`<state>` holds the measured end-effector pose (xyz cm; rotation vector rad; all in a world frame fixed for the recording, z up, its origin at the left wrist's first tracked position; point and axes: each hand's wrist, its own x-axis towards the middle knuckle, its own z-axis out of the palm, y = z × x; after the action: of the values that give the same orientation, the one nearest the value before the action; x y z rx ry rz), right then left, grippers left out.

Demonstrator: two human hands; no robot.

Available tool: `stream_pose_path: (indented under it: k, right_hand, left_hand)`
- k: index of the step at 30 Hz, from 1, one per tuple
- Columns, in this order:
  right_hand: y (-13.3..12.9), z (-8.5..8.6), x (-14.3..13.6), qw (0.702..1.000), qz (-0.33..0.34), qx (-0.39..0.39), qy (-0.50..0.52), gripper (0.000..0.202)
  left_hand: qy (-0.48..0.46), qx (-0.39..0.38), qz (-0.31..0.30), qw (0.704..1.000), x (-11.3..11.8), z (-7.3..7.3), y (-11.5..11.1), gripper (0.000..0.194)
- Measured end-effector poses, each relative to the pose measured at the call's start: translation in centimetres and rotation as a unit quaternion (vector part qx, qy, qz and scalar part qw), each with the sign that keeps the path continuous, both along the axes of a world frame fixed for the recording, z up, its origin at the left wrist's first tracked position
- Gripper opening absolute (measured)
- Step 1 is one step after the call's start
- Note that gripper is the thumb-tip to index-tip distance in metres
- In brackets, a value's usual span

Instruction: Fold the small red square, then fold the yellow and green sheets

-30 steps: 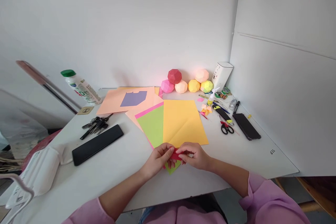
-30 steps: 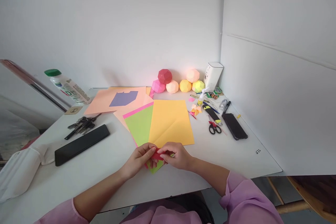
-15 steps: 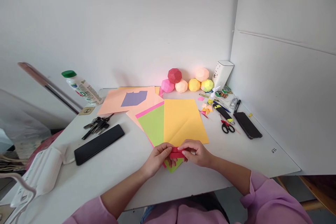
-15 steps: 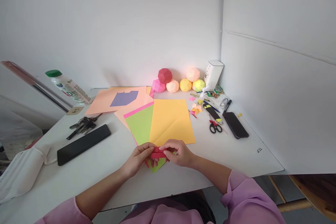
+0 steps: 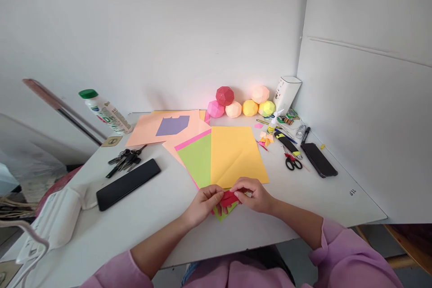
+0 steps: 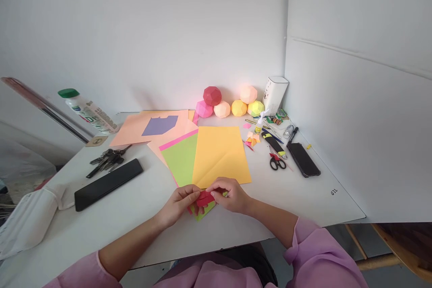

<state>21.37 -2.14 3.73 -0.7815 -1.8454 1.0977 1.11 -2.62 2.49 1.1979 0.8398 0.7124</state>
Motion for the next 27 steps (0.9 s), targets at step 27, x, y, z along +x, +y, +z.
stream_pose_path:
  k: [27]
  right_hand:
    - [-0.07,-0.53,0.07,0.991,0.067,-0.095,0.062,0.018]
  left_hand:
    - [0.001,-0.007,-0.046,0.999,0.24,0.49,-0.39,0.047]
